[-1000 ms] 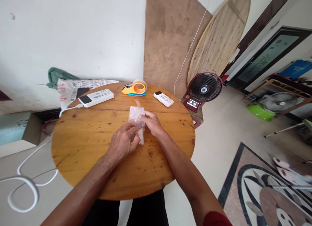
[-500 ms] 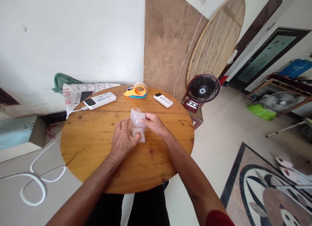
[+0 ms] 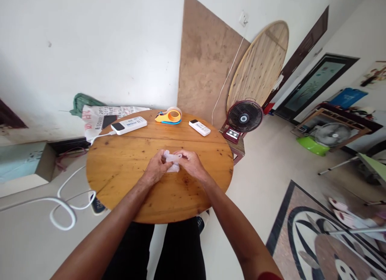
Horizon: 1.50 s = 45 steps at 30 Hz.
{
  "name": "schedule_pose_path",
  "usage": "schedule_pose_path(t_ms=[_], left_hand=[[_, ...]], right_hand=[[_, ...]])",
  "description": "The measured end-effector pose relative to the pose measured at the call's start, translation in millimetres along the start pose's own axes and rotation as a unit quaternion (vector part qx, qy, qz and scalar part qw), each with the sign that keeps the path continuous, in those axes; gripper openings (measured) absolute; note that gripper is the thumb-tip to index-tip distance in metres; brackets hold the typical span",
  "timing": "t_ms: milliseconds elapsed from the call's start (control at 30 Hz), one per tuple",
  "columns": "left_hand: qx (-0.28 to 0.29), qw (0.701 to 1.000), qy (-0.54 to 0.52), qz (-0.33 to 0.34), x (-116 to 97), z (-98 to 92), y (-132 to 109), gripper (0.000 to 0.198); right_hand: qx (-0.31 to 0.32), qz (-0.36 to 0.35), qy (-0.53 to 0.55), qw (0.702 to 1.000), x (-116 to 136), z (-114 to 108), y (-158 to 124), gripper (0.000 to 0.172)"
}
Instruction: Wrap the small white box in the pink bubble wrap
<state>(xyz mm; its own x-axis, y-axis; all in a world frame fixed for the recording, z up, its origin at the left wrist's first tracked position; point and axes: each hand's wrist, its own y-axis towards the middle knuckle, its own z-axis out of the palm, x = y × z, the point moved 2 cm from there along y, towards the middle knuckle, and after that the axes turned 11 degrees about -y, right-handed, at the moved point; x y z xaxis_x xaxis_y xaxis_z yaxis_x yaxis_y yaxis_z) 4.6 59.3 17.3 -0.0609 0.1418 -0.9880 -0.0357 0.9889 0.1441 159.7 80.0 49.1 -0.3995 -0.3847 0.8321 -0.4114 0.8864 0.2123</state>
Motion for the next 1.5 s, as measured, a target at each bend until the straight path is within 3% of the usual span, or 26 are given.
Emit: schedule_pose_path(t_ms=[167, 267, 367, 467, 567, 700, 833, 967, 1133, 1300, 1400, 1500], left_hand=[[0.036, 0.994, -0.104, 0.001, -2.0, 4.4, -0.9, 0.035], [0.061, 0.993, -0.102, -0.011, -4.2, 1.5, -2.5, 0.035], [0.07, 0.997, -0.035, 0.021, -6.3, -6.5, -7.9, 0.032], [0.056, 0.99, 0.059, 0.118, -5.6, -15.4, -18.0, 0.037], [0.06, 0.968, 0.162, 0.18, 1.2, -21.5, -29.6, 0.045], [0.066, 0.918, 0.302, 0.248, 8.5, -25.6, -40.0, 0.054], [0.065, 0.882, 0.369, 0.285, 5.2, -26.2, -42.4, 0.052], [0.073, 0.869, 0.395, 0.29, -2.8, -24.9, -39.0, 0.05], [0.111, 0.881, 0.361, 0.285, -2.6, -19.8, -28.0, 0.055], [0.11, 0.901, 0.303, 0.292, 5.8, -16.9, -20.5, 0.052], [0.103, 0.927, 0.248, 0.262, 4.5, -16.1, -18.2, 0.048], [0.091, 0.969, 0.144, 0.18, -3.2, -15.6, -14.1, 0.043]], right_hand=[[-0.027, -0.049, -0.051, 0.997, -1.7, 2.7, -9.1, 0.021], [-0.023, -0.058, -0.079, 0.995, -3.3, 4.1, -9.6, 0.024], [-0.026, -0.074, -0.114, 0.99, -3.0, 4.7, -11.1, 0.029], [-0.035, -0.108, -0.152, 0.982, -2.6, 4.7, -15.9, 0.028], [-0.035, -0.155, -0.183, 0.97, -3.7, 4.8, -23.3, 0.031], [-0.043, -0.222, -0.253, 0.941, -6.0, 6.4, -34.6, 0.039], [-0.025, -0.241, -0.314, 0.918, -8.1, 10.3, -43.0, 0.053], [-0.012, -0.243, -0.336, 0.91, -9.8, 11.8, -44.7, 0.053], [-0.014, -0.239, -0.328, 0.914, -13.5, 10.7, -41.3, 0.046], [-0.028, -0.243, -0.295, 0.924, -19.0, 12.6, -36.5, 0.045], [-0.035, -0.24, -0.265, 0.933, -17.3, 11.7, -33.5, 0.044], [-0.03, -0.212, -0.221, 0.951, -9.7, 3.6, -29.1, 0.036]])
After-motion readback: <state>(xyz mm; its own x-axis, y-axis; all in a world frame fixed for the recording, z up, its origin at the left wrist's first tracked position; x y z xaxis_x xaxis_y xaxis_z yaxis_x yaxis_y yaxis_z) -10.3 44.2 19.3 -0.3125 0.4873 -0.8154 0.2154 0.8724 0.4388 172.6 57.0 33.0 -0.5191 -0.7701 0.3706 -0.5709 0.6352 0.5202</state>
